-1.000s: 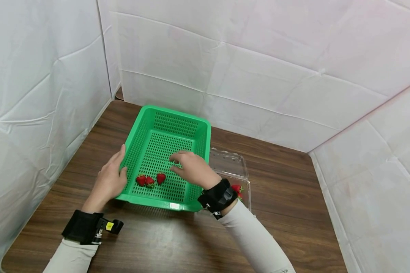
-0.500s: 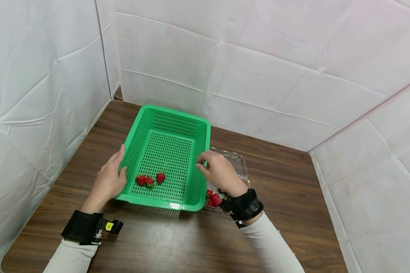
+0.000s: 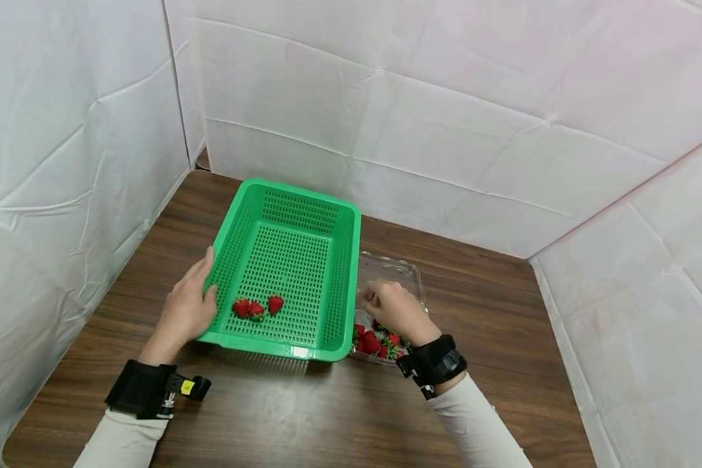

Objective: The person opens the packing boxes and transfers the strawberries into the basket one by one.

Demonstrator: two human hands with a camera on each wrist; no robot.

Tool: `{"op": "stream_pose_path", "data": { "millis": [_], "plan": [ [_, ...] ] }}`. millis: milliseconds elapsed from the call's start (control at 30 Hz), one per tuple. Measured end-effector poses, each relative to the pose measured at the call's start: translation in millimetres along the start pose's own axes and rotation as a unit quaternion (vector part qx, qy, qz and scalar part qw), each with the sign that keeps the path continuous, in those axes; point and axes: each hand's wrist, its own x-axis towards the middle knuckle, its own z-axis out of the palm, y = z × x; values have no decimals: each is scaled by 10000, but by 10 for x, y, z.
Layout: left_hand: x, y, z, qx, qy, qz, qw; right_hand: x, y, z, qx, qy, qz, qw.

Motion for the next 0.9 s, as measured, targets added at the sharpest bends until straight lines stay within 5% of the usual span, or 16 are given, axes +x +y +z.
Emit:
{"op": "stream_pose_path", "data": {
  "millis": [200,900],
  "plan": [
    [2,-2,-5,8,-12,-5,10000,4,105,124,120,-515,105,9985],
    [-6,-2,-5,-39,-50,-2,10000,54,162,464,-450,-1091,-107,9930]
  ]
}}
